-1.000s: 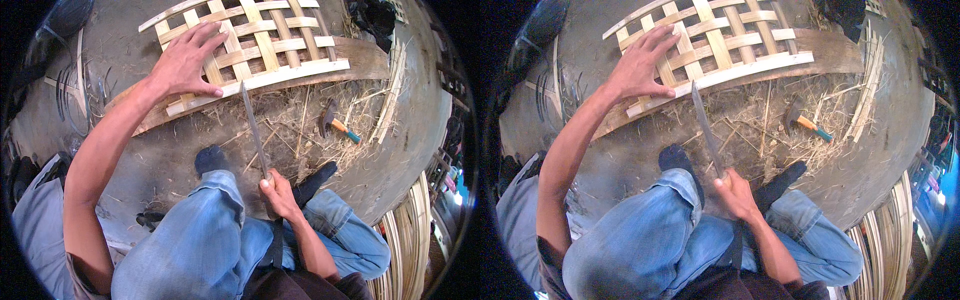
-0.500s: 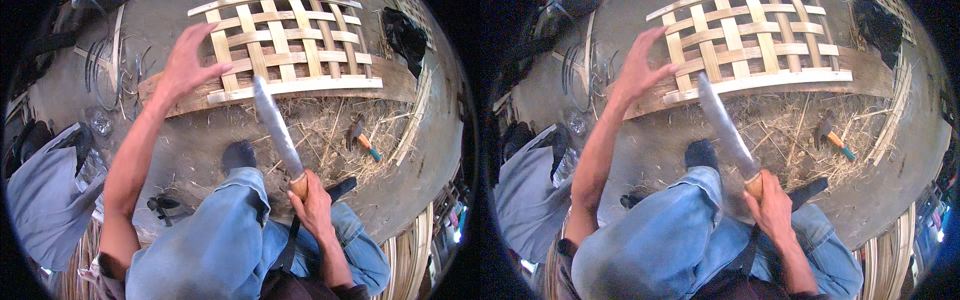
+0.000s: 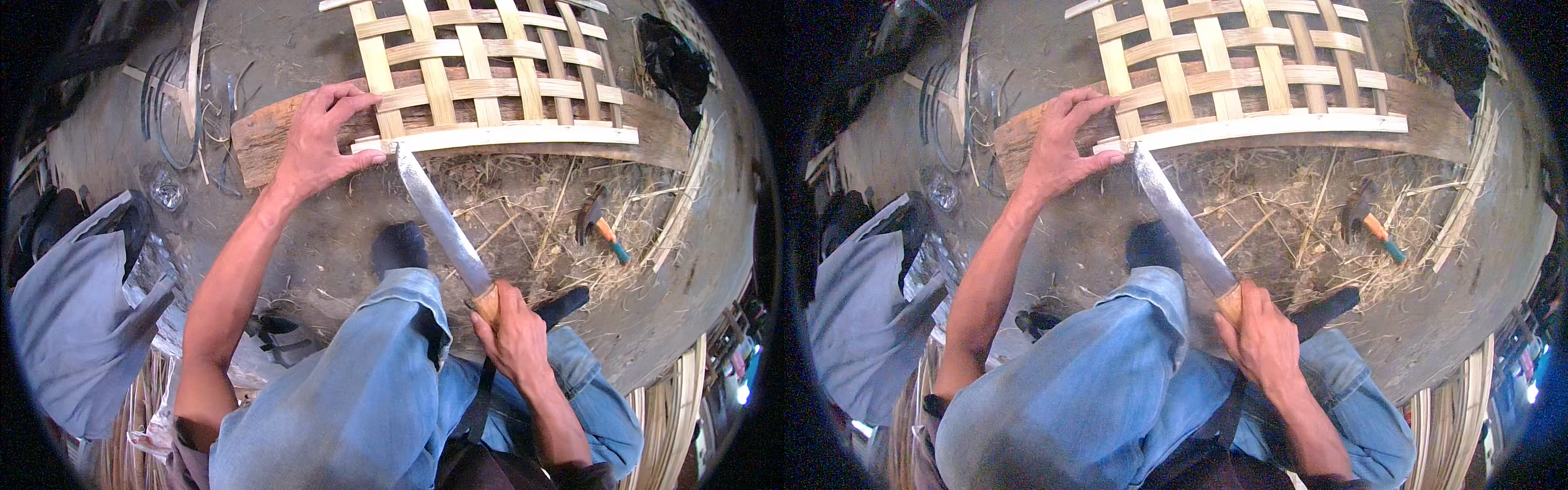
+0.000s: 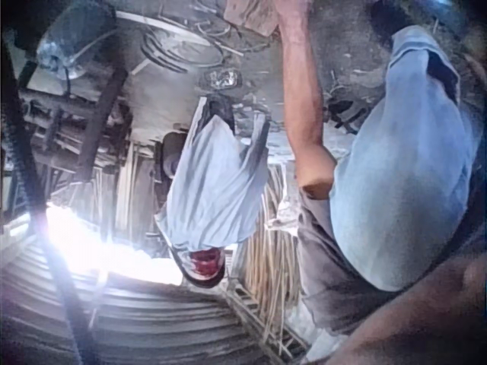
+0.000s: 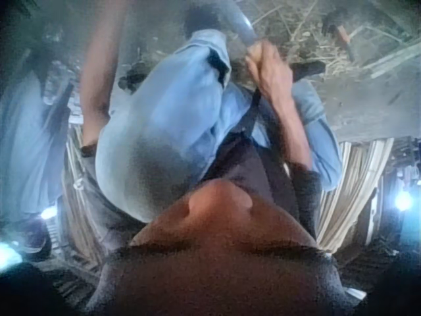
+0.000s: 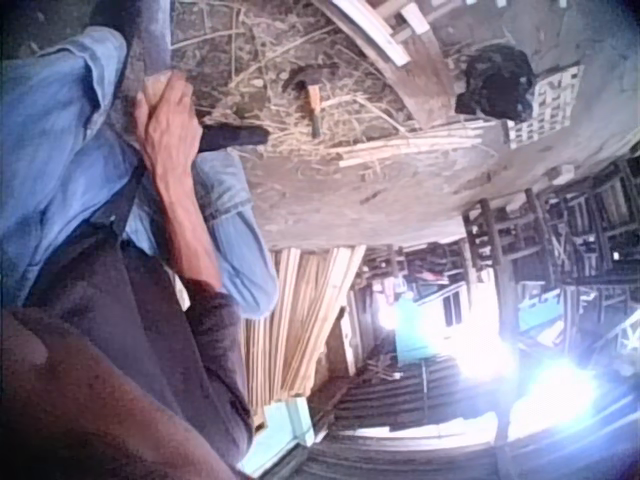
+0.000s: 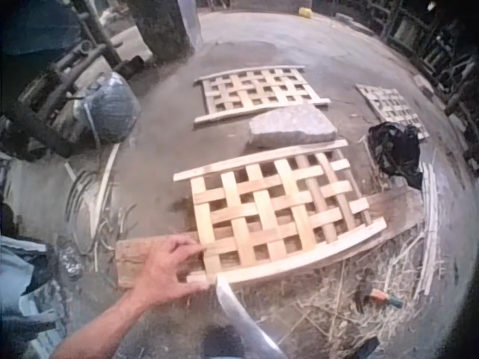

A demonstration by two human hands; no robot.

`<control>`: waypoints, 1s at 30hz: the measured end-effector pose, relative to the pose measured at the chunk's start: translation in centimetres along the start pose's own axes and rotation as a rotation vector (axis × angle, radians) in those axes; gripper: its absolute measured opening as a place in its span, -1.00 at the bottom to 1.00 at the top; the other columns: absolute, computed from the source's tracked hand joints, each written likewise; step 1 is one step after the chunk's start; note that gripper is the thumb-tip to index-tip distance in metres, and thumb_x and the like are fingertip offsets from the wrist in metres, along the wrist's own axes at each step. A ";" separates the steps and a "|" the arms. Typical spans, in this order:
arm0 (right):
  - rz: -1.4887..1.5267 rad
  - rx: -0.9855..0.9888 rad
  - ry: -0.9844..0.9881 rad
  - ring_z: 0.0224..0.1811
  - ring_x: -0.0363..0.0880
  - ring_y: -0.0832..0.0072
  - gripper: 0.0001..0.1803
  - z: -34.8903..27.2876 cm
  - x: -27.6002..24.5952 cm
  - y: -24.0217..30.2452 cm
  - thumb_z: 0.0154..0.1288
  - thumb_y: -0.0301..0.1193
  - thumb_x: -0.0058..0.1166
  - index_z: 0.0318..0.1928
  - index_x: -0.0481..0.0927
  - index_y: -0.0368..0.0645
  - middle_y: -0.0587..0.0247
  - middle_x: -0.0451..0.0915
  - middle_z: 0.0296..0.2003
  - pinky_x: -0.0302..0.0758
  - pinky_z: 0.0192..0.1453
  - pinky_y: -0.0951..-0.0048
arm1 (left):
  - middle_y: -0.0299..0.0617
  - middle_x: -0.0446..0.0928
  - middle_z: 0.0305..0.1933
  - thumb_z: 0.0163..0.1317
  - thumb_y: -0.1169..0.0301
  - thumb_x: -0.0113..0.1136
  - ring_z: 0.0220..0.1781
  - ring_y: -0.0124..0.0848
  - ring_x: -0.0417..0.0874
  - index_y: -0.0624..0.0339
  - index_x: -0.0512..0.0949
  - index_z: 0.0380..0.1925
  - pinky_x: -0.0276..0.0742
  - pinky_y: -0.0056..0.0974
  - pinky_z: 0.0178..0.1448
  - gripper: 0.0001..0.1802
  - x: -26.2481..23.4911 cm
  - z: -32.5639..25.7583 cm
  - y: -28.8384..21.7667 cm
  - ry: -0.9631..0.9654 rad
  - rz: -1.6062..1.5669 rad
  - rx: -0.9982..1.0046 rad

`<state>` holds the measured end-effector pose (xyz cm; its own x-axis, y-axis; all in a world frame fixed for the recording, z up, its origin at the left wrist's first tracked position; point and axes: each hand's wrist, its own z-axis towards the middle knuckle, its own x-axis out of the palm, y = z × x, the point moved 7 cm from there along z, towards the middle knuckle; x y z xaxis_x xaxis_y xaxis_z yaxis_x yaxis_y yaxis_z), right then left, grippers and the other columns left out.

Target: The person weaves thin bamboo strips into a lattice pattern and secures the edges with a hammer and a knife. They repeatedly adjust the strips, tap them into place, and trim excess material to complete the panel.

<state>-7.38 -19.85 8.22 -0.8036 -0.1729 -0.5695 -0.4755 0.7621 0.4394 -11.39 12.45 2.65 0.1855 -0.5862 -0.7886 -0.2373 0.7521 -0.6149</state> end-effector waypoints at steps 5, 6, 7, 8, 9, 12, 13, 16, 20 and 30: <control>-0.002 0.041 0.040 -0.20 0.62 -0.07 -0.38 -0.2 0.1 0.3 0.29 -0.14 0.16 0.18 0.27 -0.26 -0.11 0.52 -0.15 0.60 -0.23 0.01 | -0.13 0.46 0.15 -0.17 0.10 0.55 0.24 -0.11 0.41 0.02 0.55 0.14 0.30 -0.04 0.37 -0.23 0.1 0.1 -0.1 -0.011 -0.010 0.002; 0.003 0.041 0.045 -0.20 0.62 -0.07 -0.38 -0.3 0.2 0.4 0.29 -0.14 0.16 0.18 0.27 -0.26 -0.11 0.52 -0.15 0.60 -0.23 0.02 | -0.13 0.46 0.15 -0.17 0.09 0.55 0.24 -0.11 0.41 0.02 0.55 0.14 0.30 -0.04 0.37 -0.22 0.1 0.1 0.0 -0.007 -0.011 0.002; 0.008 0.041 0.049 -0.20 0.62 -0.07 -0.38 -0.3 0.3 0.4 0.29 -0.14 0.16 0.18 0.27 -0.27 -0.12 0.52 -0.16 0.60 -0.22 0.02 | -0.13 0.46 0.15 -0.17 0.09 0.55 0.24 -0.11 0.41 0.02 0.55 0.14 0.30 -0.04 0.37 -0.22 0.2 0.1 0.0 -0.004 -0.011 0.002; 0.014 0.046 0.056 -0.20 0.62 -0.07 -0.38 -0.3 0.4 0.4 0.29 -0.14 0.17 0.17 0.27 -0.27 -0.12 0.52 -0.16 0.60 -0.22 0.02 | -0.13 0.46 0.15 -0.17 0.08 0.55 0.24 -0.11 0.41 0.01 0.55 0.15 0.30 -0.04 0.37 -0.21 0.2 0.2 0.1 -0.001 -0.011 0.002; 0.019 0.050 0.062 -0.20 0.62 -0.07 -0.38 -0.2 0.4 0.4 0.29 -0.14 0.17 0.17 0.27 -0.27 -0.12 0.52 -0.16 0.60 -0.22 0.02 | -0.15 0.47 0.14 -0.19 0.08 0.55 0.22 -0.13 0.42 0.01 0.56 0.13 0.31 -0.05 0.36 -0.22 0.1 0.2 0.0 -0.011 -0.009 0.008; 0.025 0.050 0.047 -0.20 0.63 -0.06 -0.38 -0.4 0.4 0.6 0.29 -0.14 0.17 0.17 0.28 -0.27 -0.12 0.52 -0.16 0.60 -0.22 0.02 | -0.20 0.49 0.11 -0.22 0.09 0.56 0.19 -0.15 0.43 -0.01 0.57 0.10 0.34 -0.05 0.34 -0.23 0.0 0.3 -0.1 -0.030 -0.009 0.016; 0.023 0.048 0.036 -0.20 0.63 -0.06 -0.38 -0.5 0.3 0.6 0.29 -0.14 0.17 0.17 0.28 -0.27 -0.11 0.52 -0.16 0.60 -0.21 0.02 | -0.20 0.49 0.12 -0.23 0.09 0.56 0.19 -0.15 0.43 -0.01 0.57 0.10 0.34 -0.05 0.34 -0.23 0.0 0.3 -0.1 -0.029 -0.014 0.014; 0.027 0.076 0.069 -0.20 0.62 -0.05 -0.37 -0.6 0.7 0.5 0.29 -0.14 0.16 0.19 0.26 -0.27 -0.12 0.52 -0.16 0.61 -0.21 0.02 | -0.14 0.48 0.15 -0.19 0.07 0.55 0.24 -0.12 0.40 0.00 0.56 0.14 0.30 -0.04 0.37 -0.22 0.2 0.2 0.2 -0.004 -0.015 0.004; 0.034 0.096 0.063 -0.22 0.62 -0.05 -0.37 0.0 1.7 0.7 0.28 -0.15 0.17 0.18 0.26 -0.28 -0.11 0.51 -0.17 0.60 -0.23 0.01 | -0.11 0.47 0.16 -0.14 0.08 0.53 0.28 -0.11 0.39 0.01 0.55 0.16 0.27 -0.04 0.40 -0.23 0.3 -0.1 0.2 0.005 0.011 -0.009; 0.059 0.152 -0.015 -0.36 0.63 -0.03 -0.44 -1.2 1.3 4.1 0.27 -0.18 0.17 0.06 0.28 -0.31 -0.11 0.50 -0.28 0.60 -0.38 0.02 | -0.12 0.57 0.02 -0.05 0.32 0.49 0.11 -0.18 0.56 0.10 0.63 0.00 0.49 -0.15 0.21 -0.48 0.4 -1.2 -0.1 0.043 -0.111 -0.129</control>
<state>-10.84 -17.73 10.12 -0.8227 -0.1165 -0.5564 -0.3668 0.8566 0.3630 -12.46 11.77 2.37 0.1771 -0.6778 -0.7136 -0.3388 0.6388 -0.6908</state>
